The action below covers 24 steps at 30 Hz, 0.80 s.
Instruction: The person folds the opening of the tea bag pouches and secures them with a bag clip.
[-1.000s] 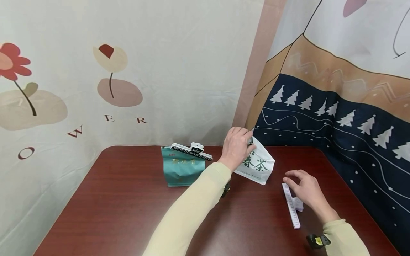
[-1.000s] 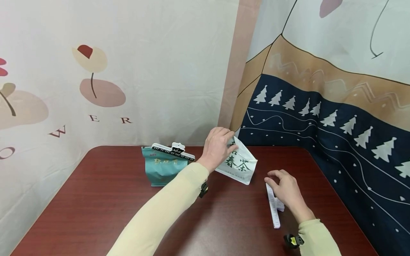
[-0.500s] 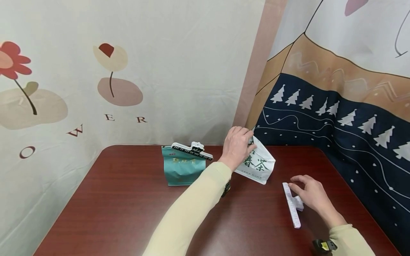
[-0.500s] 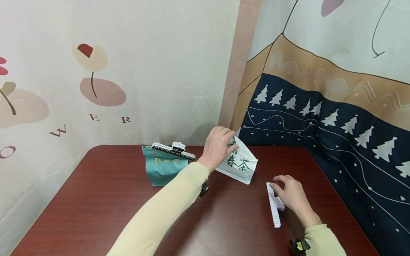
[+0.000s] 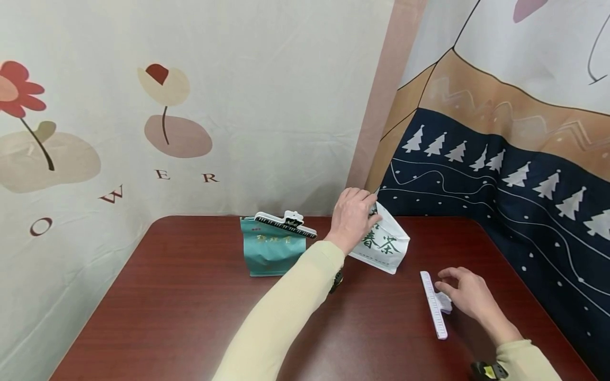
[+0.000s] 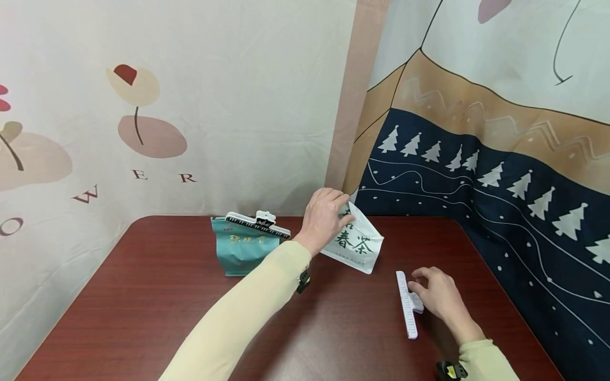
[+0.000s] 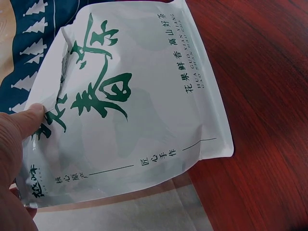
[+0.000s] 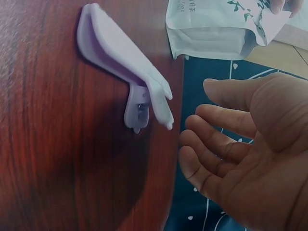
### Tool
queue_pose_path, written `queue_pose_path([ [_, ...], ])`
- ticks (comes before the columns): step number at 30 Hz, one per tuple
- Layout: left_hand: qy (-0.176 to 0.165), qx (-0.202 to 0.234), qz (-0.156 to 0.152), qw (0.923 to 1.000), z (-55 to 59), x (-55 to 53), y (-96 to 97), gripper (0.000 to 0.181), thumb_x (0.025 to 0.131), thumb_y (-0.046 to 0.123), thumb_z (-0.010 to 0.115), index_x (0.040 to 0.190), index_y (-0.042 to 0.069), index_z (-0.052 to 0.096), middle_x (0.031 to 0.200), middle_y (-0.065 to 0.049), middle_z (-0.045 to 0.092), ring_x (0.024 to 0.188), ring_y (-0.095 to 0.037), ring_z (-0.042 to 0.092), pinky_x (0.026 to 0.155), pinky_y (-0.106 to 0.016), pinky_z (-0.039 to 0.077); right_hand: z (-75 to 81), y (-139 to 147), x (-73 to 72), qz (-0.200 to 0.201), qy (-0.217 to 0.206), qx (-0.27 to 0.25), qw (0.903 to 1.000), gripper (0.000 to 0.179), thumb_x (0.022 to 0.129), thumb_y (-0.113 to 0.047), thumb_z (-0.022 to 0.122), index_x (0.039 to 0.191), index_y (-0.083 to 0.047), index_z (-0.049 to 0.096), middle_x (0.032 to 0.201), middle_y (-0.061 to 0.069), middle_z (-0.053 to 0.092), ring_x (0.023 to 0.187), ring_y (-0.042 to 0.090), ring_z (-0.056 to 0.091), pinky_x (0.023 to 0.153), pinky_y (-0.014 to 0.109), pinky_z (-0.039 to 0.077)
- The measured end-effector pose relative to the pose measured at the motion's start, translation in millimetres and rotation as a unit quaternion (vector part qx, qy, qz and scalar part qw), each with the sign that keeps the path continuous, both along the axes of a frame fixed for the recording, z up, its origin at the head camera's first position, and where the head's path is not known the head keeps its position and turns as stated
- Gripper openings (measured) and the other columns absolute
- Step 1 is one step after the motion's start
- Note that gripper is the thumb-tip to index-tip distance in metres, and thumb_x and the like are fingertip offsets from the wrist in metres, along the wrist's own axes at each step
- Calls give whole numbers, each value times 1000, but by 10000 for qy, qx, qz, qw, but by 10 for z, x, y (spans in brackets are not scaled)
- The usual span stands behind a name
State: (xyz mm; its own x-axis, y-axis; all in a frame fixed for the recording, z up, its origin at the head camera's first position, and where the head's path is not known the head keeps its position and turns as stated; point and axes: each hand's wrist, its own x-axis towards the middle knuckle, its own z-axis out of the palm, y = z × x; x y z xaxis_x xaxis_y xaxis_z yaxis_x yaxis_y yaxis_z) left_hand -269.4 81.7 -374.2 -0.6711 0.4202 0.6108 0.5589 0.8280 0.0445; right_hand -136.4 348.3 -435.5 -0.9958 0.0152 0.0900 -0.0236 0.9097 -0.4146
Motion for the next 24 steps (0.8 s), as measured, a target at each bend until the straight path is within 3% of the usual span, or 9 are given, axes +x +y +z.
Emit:
queue_pose_path([
  [8,-29,33,-30,10000,-7,-13,3,47,90,44,80,128,18,74,121,6,73,116,-13,61,108,-27,42,-29,48,8,-23,-104,89,9999,26,90,-12,76,109,5,72,110,31,67,88,36,62,79,57,52],
  [16,-80,6,-9,10000,-5,-7,6,47,90,44,79,129,18,74,122,6,73,117,-13,61,108,-27,42,-58,70,27,-74,-326,40,9994,27,88,-12,77,107,5,71,96,17,68,80,26,58,69,40,47],
  [24,-86,10,-15,10000,-7,-11,7,47,91,44,79,129,19,74,122,6,73,117,-12,61,109,-27,42,-84,107,33,-101,-641,51,9979,31,87,-15,78,107,7,69,93,17,68,82,28,61,69,40,48],
])
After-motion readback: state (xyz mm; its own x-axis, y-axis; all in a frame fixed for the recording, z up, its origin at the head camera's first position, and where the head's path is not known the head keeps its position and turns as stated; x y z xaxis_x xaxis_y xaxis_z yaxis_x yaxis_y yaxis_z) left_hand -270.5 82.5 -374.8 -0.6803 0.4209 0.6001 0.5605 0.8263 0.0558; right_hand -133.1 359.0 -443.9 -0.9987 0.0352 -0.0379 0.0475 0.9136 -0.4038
